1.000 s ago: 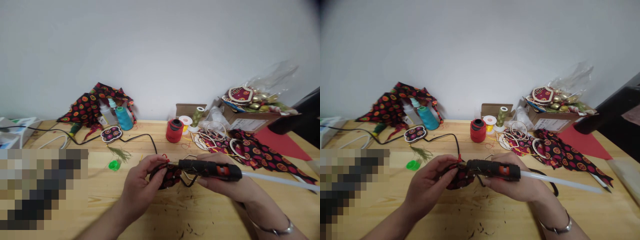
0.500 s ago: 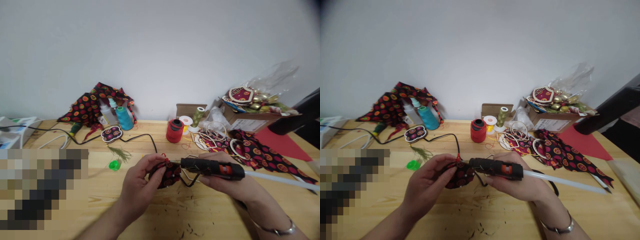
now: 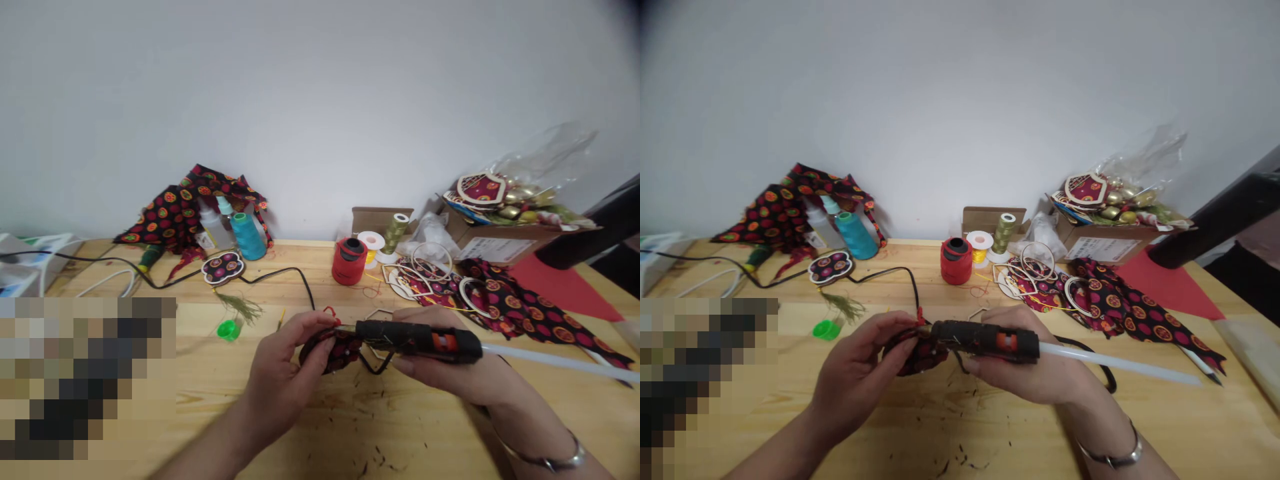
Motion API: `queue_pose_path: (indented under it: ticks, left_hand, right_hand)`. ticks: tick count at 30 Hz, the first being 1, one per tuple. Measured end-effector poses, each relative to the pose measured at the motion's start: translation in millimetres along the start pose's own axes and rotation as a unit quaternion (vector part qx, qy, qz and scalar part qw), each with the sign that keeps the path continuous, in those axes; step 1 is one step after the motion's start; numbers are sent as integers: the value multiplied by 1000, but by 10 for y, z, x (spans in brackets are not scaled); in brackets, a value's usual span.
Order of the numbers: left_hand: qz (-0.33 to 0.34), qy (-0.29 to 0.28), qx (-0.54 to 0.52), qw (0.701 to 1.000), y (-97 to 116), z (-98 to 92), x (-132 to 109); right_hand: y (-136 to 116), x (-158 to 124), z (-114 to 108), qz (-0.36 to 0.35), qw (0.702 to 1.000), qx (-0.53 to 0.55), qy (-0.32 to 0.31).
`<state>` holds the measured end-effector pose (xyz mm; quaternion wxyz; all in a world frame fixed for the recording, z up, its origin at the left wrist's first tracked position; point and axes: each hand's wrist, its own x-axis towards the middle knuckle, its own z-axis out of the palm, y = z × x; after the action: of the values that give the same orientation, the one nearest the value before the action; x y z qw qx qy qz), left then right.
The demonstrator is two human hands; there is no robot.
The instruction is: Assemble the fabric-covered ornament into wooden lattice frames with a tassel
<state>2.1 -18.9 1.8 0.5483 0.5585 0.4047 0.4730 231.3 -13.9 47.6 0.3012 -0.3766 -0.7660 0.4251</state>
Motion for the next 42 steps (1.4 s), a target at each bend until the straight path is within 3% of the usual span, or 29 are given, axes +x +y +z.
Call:
queue_pose_path:
  ticks: [24,30,36,39,42]
  left_hand:
    - [-11,68,-4,998,48,-14,29]
    - [12,127,-7,992,114,-12,65]
    - [-4,240,-111,964,262,-173,262]
    - [18,289,-177,941,297,-297,361]
    - [16,299,-224,927,293,-399,418]
  right_hand:
    - [80,-18,-57,19,1000,-13,0]
    - [61,14,-61,-22,999,-22,24]
    - [101,22,27,-1,990,-135,44]
    - [149,52,156,1,971,-234,49]
    - [188,99,305,43,944,-325,20]
